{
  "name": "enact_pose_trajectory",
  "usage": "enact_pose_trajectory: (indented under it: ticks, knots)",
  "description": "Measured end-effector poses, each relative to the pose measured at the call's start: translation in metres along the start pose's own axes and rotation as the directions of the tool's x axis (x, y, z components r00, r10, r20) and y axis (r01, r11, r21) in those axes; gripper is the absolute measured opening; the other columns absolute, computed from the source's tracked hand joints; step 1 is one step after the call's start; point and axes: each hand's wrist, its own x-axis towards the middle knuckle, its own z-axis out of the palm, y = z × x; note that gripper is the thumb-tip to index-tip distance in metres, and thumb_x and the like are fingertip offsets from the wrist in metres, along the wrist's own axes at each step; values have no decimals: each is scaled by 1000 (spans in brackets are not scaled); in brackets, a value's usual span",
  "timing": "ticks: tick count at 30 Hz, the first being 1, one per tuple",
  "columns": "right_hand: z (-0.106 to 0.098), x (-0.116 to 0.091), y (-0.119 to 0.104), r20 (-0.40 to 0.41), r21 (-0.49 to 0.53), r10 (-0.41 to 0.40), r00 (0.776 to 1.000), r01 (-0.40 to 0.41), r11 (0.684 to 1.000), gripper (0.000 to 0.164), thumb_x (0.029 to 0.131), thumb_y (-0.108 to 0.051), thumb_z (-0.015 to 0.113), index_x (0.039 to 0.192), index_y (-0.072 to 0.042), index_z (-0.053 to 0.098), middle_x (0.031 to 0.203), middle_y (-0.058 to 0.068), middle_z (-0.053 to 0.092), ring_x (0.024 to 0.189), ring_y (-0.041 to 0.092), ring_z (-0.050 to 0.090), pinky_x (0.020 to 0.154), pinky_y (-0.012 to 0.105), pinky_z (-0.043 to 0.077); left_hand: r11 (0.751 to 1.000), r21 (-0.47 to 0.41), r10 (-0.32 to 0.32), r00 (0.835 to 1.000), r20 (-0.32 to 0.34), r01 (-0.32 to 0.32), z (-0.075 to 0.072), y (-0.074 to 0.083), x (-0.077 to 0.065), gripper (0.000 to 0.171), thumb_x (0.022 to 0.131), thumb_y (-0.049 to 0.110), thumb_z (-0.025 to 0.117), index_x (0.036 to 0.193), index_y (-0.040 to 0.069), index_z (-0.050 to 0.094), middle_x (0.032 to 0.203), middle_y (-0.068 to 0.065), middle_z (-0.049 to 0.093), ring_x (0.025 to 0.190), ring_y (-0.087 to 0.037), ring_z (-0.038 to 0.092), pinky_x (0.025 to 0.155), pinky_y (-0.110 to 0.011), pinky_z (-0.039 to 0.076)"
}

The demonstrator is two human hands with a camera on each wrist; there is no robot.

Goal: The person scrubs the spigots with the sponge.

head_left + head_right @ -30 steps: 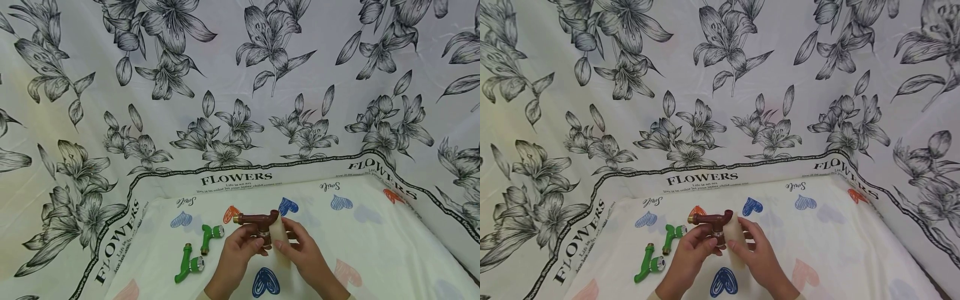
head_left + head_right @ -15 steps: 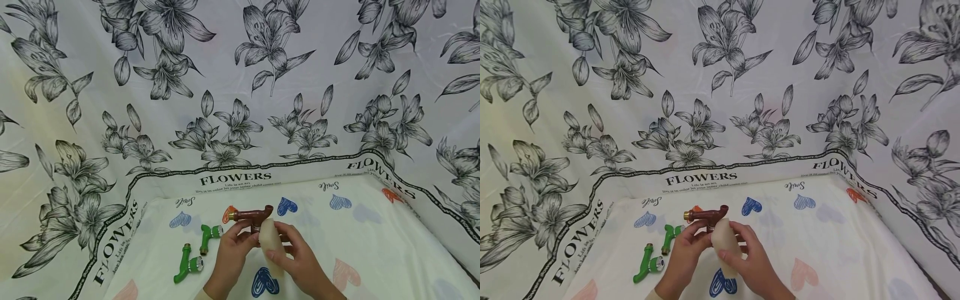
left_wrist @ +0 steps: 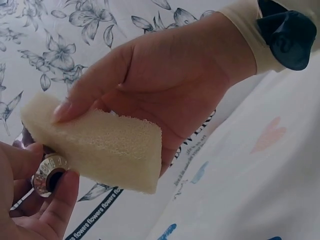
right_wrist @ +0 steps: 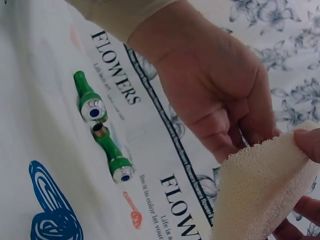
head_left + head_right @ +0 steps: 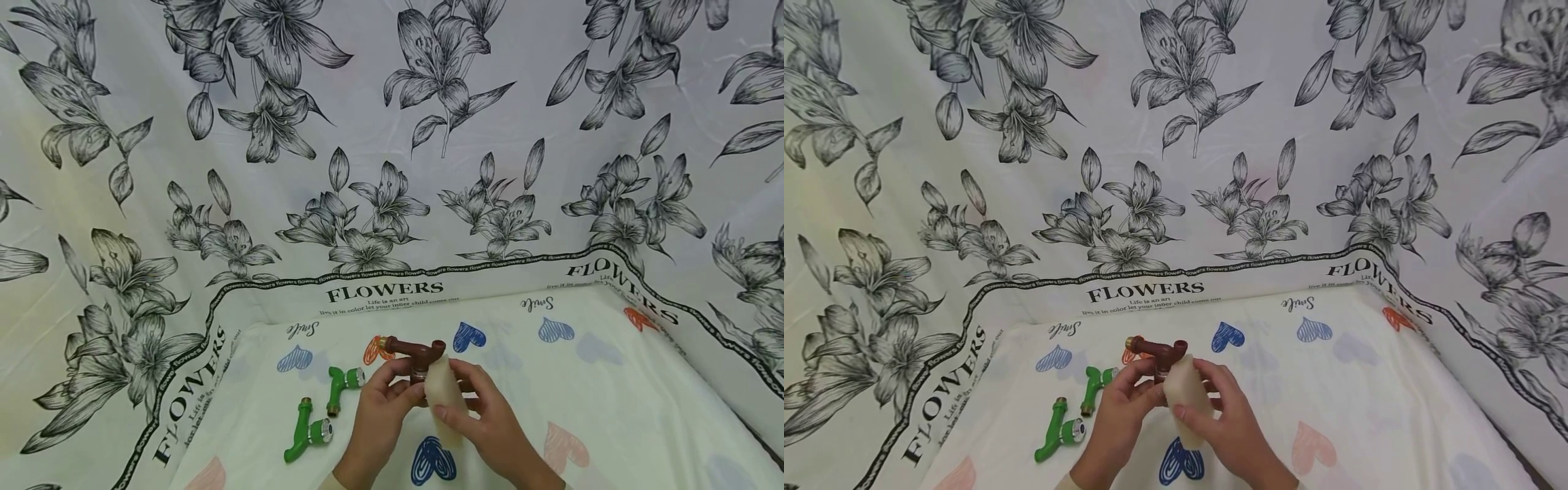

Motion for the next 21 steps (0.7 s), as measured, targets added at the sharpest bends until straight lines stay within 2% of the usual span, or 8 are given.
enact_pose_trajectory:
  ticks: [6,10,16,21]
  knots:
    - [-7,6,3,-29,27,44,999,-43,999,60,99,-26,82,154,-20,59,139,5,62,121,30,59,96,36,58,999,-14,32,993,114,-30,-3,1,-3,37,105,4,72,141,-2,65,130,-22,67,106,-31,75,93,-41,64]
    - [-7,7,3,-21,43,72,997,-71,997,60,100,-27,81,155,-20,59,140,5,63,120,30,60,96,36,57,999,2,46,989,138,-46,-5,1,-2,38,106,5,71,143,-2,64,132,-22,67,107,-31,75,93,-41,64]
    - [-2,1,-1,-7,65,82,997,-81,995,60,99,-26,83,153,-19,60,139,5,63,121,31,60,96,34,58,998,41,36,997,71,-39,-5,-1,0,37,105,4,72,142,0,67,130,-21,66,104,-32,74,91,-40,64]
    - [1,-3,-7,60,19,28,998,-29,999,61,98,-26,83,154,-24,58,142,3,58,124,32,57,99,35,56,998,53,26,1000,-16,-25,-6,-3,2,38,104,2,73,141,0,65,130,-19,69,107,-31,73,90,-38,64]
